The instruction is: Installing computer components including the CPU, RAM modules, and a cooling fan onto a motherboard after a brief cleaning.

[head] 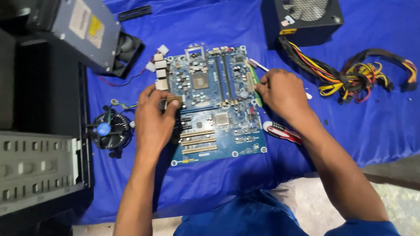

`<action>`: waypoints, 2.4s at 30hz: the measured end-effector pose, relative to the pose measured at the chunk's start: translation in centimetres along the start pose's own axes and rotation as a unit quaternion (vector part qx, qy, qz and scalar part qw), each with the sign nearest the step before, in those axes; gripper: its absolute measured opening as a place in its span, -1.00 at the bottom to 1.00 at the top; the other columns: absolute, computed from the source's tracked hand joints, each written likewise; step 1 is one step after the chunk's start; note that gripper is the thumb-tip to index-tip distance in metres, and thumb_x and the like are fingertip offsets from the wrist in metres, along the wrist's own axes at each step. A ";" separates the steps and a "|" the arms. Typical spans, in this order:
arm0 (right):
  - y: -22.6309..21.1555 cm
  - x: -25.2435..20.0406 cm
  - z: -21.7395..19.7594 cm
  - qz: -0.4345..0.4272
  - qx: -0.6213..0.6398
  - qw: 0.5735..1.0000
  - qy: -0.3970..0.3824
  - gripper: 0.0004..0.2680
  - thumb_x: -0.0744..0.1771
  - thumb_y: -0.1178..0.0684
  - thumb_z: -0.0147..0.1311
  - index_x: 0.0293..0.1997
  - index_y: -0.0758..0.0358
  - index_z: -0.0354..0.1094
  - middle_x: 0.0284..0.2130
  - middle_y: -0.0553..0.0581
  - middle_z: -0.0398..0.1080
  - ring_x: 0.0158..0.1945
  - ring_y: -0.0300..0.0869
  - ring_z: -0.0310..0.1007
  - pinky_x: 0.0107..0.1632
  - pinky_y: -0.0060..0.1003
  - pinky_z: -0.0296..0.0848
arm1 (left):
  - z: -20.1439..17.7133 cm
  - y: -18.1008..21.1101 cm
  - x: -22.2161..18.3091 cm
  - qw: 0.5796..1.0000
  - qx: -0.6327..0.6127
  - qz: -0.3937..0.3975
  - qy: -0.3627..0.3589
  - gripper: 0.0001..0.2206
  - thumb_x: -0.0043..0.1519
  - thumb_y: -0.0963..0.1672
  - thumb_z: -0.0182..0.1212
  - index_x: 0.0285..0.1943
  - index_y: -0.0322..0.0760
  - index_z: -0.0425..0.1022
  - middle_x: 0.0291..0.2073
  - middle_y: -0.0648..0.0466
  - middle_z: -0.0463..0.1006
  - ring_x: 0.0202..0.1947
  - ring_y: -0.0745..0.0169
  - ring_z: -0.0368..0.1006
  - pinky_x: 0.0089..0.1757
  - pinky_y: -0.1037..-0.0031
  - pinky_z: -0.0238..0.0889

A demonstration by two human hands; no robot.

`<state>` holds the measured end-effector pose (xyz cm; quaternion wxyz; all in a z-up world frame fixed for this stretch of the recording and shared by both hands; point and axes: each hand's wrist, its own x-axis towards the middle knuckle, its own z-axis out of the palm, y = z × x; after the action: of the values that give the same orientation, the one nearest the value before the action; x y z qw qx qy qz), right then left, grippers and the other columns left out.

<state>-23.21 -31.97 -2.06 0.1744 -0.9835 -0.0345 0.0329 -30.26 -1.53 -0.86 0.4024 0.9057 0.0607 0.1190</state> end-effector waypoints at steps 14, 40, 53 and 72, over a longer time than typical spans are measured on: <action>-0.3 1.4 -0.2 0.094 0.097 0.986 -0.094 -0.84 0.30 -0.01 0.16 -0.10 0.11 0.56 -0.50 0.04 0.59 -0.15 0.02 0.63 0.03 0.00 0.47 | 1.2 -2.2 0.6 0.997 -0.004 -0.078 0.018 -0.88 0.25 -0.12 0.31 -0.10 -0.19 0.55 -0.06 -0.06 0.52 -0.07 -0.25 0.54 -0.03 0.03 0.32; 1.3 -0.4 -0.6 -0.015 -0.096 0.989 0.115 -0.83 0.28 0.00 0.24 -0.07 0.05 0.55 -0.37 0.10 0.55 -0.16 0.11 0.60 -0.06 0.05 0.54 | 1.3 -1.8 -0.9 0.978 -0.143 -0.115 0.094 -0.90 0.38 -0.18 0.07 0.01 -0.27 0.44 -0.16 -0.08 0.48 -0.06 -0.02 0.43 -0.08 0.24 0.34; -1.0 1.6 1.6 0.010 0.051 0.998 -0.038 -0.85 0.37 0.10 0.00 -0.03 0.19 0.47 -0.15 0.39 0.51 0.08 0.37 0.47 0.12 0.26 0.41 | 4.0 -0.2 -1.8 0.988 -0.022 0.068 0.140 -0.93 0.34 -0.30 0.00 -0.09 -0.35 0.31 0.08 -0.18 0.33 0.21 -0.26 0.24 0.21 -0.07 0.13; -1.6 2.1 0.8 -0.079 0.052 0.995 -0.008 -0.57 0.23 0.18 0.23 0.24 -0.03 0.37 -0.05 0.28 0.35 0.05 0.31 0.47 0.11 0.20 0.43 | 3.7 -1.4 -1.8 0.985 -0.034 0.083 0.146 -0.96 0.38 -0.24 0.01 -0.08 -0.29 0.25 0.11 -0.10 0.30 0.06 -0.22 0.21 0.06 -0.02 0.12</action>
<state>-21.31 -30.00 -2.32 0.2274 -0.9669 -0.1120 0.0287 -31.08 -3.61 -4.64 0.4082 0.8665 0.0393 0.2846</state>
